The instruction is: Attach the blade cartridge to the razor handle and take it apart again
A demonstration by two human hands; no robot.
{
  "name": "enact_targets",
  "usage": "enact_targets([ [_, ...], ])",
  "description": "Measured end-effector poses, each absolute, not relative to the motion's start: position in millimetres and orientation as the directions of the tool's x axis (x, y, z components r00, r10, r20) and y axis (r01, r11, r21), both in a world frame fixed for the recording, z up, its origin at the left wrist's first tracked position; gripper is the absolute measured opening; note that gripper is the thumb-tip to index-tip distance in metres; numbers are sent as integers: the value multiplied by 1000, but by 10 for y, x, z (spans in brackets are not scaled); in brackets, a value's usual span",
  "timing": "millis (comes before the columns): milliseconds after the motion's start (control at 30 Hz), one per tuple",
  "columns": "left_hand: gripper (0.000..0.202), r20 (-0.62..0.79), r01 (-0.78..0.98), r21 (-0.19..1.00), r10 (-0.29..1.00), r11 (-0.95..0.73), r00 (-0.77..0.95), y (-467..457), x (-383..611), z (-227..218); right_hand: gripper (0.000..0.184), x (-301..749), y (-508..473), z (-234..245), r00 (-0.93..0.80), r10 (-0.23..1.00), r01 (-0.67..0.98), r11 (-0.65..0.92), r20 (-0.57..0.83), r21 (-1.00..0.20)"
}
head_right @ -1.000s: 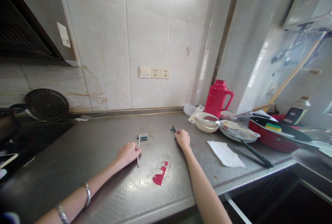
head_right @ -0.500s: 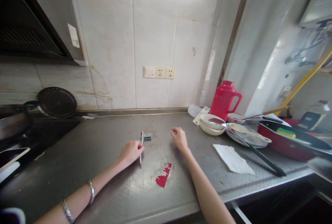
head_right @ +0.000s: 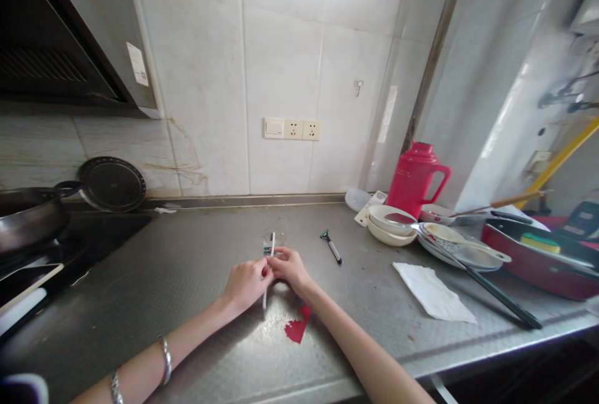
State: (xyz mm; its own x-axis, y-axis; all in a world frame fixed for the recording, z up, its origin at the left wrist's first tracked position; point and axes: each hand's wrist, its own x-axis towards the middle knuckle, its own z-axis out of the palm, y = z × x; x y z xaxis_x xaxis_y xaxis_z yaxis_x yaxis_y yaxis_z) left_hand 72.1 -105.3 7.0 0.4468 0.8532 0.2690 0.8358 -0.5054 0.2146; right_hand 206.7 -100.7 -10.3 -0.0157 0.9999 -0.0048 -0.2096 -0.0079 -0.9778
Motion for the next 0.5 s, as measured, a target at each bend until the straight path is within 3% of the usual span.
enact_targets([
  [333,38,317,805,275,840,-526,440,-1051,717,46,42,2231,-958,8,81,997,-189,17,1,-982],
  [500,39,315,805,291,846,-518,430,-1006,688,25,43,2806,-880,215,331,938,-65,132,104,-989],
])
